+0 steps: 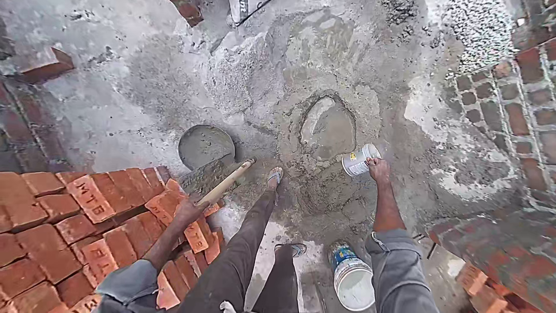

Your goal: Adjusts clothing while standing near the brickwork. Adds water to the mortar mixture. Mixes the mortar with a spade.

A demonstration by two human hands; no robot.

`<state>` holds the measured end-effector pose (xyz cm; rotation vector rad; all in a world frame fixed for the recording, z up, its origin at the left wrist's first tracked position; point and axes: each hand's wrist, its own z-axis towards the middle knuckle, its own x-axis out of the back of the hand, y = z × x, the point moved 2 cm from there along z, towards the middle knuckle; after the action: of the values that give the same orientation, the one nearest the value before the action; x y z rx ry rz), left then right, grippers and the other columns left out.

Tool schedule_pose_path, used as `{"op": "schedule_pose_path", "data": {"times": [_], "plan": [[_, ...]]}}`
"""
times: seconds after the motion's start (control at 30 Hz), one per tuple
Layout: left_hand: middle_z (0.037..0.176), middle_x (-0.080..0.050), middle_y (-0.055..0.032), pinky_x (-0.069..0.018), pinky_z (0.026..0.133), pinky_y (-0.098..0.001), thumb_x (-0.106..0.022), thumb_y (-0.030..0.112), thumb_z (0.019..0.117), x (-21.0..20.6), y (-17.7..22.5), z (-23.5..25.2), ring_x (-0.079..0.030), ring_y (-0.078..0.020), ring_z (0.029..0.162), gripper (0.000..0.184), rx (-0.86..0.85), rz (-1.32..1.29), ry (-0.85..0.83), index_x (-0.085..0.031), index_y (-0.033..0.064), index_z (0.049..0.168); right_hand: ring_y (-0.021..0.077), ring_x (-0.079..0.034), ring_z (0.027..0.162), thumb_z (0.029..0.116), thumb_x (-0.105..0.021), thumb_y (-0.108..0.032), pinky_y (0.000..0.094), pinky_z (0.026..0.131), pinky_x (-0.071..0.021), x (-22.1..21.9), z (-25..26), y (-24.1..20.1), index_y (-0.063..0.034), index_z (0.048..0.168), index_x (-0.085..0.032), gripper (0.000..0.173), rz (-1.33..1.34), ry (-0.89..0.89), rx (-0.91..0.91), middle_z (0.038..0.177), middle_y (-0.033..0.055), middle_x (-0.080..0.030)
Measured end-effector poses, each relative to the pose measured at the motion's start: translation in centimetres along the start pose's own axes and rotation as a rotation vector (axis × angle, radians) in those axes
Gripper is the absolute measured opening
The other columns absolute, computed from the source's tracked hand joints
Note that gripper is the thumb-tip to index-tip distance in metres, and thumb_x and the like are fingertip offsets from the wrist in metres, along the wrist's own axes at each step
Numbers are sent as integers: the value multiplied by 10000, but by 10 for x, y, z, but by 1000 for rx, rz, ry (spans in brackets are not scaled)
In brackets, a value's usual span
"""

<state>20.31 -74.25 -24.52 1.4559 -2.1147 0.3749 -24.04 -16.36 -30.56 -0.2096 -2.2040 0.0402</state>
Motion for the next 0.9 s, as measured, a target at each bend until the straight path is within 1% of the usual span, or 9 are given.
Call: {"op": "schedule_pose_path", "data": {"times": [0.1, 0.2, 0.27, 0.33, 0.47, 0.53, 0.63, 0.8, 0.9], "plan": [[1182, -671, -306, -435, 979, -699, -662, 344, 1009, 6, -23, 6, -623, -490, 1132, 390, 74, -38, -28, -708, 36, 1243, 464, -683, 1003, 1066, -517, -429, 679, 838, -526, -9, 30, -103, -26, 1067, -703, 444, -26, 22, 140, 1044, 267, -701], [1172, -677, -308, -445, 968, -696, -643, 366, 1022, 1, -36, 13, -632, -492, 1117, 406, 139, -48, -88, -703, 53, 1271, 469, -675, 1044, 1068, -529, -410, 674, 866, -530, -27, 33, -185, -36, 1160, -688, 417, 30, -23, 223, 1113, 270, -691], [1199, -668, -313, -429, 993, -703, -625, 379, 1030, -3, -46, 18, -615, -501, 1159, 418, 181, -42, -137, -696, 53, 1281, 447, -681, 1033, 1072, -528, -400, 648, 881, -534, -51, 36, -218, -25, 1154, -688, 416, 80, -63, 286, 1100, 260, -696], [1142, -676, -314, -449, 950, -696, -608, 367, 1041, -8, -60, 26, -640, -483, 1078, 414, 205, -78, -163, -700, 11, 1231, 412, -693, 1004, 1068, -541, -383, 612, 887, -544, -75, 34, -240, -22, 1126, -697, 398, 108, -89, 329, 1061, 236, -707], [909, -656, -229, -481, 667, -535, -592, 373, 1052, -8, -74, 25, -575, -306, 699, 393, 283, -237, -164, -700, 14, 1169, 348, -674, 1132, 1063, -536, -369, 540, 1003, -517, -102, 9, -249, -53, 1193, -710, 383, 11, -224, 325, 1156, 184, -713], [873, -659, -194, -474, 623, -484, -599, 360, 1051, -5, -70, 29, -541, -250, 638, 375, 329, -298, -147, -704, 23, 1179, 328, -665, 1164, 1066, -513, -345, 503, 1040, -500, -106, 7, -238, -42, 1198, -711, 385, -31, -270, 324, 1182, 181, -712], [785, -629, -147, -456, 557, -425, -614, 372, 1041, 0, -64, 33, -504, -199, 564, 370, 352, -305, -116, -713, 25, 1119, 331, -670, 1144, 1067, -499, -348, 524, 1012, -503, -100, 14, -211, -44, 1160, -707, 380, -97, -305, 265, 1163, 186, -712], [927, -664, -238, -497, 732, -569, -621, 363, 1032, 17, -29, 38, -609, -323, 749, 403, 320, -197, -101, -699, -30, 1067, 391, -670, 1138, 1051, -550, -380, 597, 964, -518, -79, 27, -194, -65, 1160, -713, 371, -257, -256, 235, 1159, 202, -713], [876, -651, -194, -507, 669, -500, -627, 375, 1021, 22, -13, 44, -581, -261, 664, 399, 300, -105, -93, -695, -17, 1057, 410, -674, 1112, 1034, -583, -401, 618, 922, -532, -99, 18, -202, -71, 1116, -729, 370, -285, -191, 339, 1131, 198, -720]]}}
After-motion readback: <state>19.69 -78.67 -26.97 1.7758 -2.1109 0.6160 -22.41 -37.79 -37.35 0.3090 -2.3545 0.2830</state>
